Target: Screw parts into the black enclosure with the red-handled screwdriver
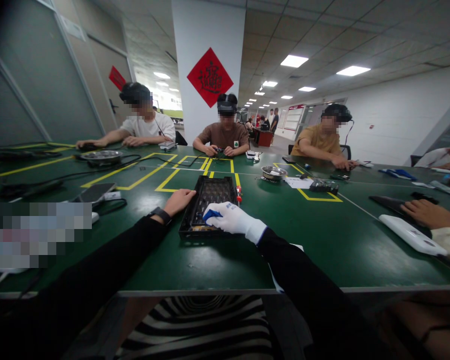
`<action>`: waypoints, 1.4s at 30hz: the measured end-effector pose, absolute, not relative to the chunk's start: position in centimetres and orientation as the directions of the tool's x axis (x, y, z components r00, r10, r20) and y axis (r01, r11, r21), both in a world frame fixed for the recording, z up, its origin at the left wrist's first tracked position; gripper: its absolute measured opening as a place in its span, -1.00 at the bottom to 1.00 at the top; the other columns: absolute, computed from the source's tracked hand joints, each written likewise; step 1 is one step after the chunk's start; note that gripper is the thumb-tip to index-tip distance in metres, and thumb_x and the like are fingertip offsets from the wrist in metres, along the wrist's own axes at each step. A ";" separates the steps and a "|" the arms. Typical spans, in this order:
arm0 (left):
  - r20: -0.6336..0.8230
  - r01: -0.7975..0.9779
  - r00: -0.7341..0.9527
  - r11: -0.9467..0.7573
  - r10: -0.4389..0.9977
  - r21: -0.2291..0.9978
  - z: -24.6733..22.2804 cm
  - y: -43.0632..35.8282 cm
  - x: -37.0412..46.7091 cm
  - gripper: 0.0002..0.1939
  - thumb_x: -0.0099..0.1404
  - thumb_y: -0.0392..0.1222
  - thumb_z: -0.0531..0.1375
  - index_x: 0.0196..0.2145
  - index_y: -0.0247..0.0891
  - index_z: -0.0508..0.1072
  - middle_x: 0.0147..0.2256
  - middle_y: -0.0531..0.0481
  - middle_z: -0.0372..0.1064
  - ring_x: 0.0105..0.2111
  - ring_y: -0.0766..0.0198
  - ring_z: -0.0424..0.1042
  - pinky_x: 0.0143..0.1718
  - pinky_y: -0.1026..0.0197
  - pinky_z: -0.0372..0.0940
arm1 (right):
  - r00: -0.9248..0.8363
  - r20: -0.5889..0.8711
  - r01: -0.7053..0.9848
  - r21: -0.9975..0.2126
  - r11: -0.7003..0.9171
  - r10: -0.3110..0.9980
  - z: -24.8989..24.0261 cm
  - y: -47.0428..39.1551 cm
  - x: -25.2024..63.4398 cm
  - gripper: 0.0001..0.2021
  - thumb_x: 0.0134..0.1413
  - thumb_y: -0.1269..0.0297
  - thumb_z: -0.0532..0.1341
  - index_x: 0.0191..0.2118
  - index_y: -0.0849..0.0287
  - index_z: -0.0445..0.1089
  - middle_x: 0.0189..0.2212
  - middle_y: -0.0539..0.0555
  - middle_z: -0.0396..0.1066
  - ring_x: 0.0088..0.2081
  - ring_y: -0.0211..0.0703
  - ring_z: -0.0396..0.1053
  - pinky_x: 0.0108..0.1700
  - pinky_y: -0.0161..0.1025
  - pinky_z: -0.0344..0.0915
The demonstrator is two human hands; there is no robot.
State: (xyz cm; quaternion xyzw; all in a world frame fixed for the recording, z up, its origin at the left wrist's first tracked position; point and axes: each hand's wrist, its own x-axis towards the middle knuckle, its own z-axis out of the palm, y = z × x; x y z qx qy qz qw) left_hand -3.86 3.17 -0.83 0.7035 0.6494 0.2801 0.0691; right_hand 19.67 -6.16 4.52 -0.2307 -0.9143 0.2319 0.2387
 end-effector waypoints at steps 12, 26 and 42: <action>0.266 0.879 -0.020 -0.109 0.964 0.465 0.0 2.4 -3.5 -0.49 0.26 0.09 -0.13 -0.45 -0.29 0.46 -0.35 -0.13 0.46 -0.36 0.21 0.37 -0.46 0.30 0.08 | -0.771 0.339 0.302 -0.550 0.778 0.539 4.5 -6.2 19.6 -0.85 0.03 0.39 0.11 -0.28 0.25 0.38 -0.36 0.01 0.40 -0.34 -0.31 0.31 -0.18 -0.33 0.22; 0.276 0.879 -0.011 -0.122 0.961 0.460 -0.3 2.5 -3.6 -0.49 0.26 0.10 -0.14 -0.45 -0.27 0.46 -0.33 -0.12 0.45 -0.35 0.21 0.37 -0.43 0.31 0.09 | -0.758 0.307 0.344 -0.561 0.753 0.576 4.3 -6.1 19.7 -0.80 0.00 0.33 0.16 -0.22 0.24 0.40 -0.36 0.01 0.42 -0.36 -0.31 0.33 -0.22 -0.34 0.24; 0.291 0.874 0.004 -0.144 0.957 0.464 -0.4 2.7 -3.7 -0.49 0.26 0.09 -0.14 -0.45 -0.28 0.46 -0.35 -0.12 0.45 -0.37 0.22 0.37 -0.44 0.30 0.09 | -0.763 0.322 0.336 -0.543 0.770 0.560 5.6 -6.9 19.9 -0.67 0.18 0.18 -0.01 -0.20 0.25 0.42 -0.32 0.05 0.42 -0.27 -0.23 0.32 -0.12 -0.29 0.21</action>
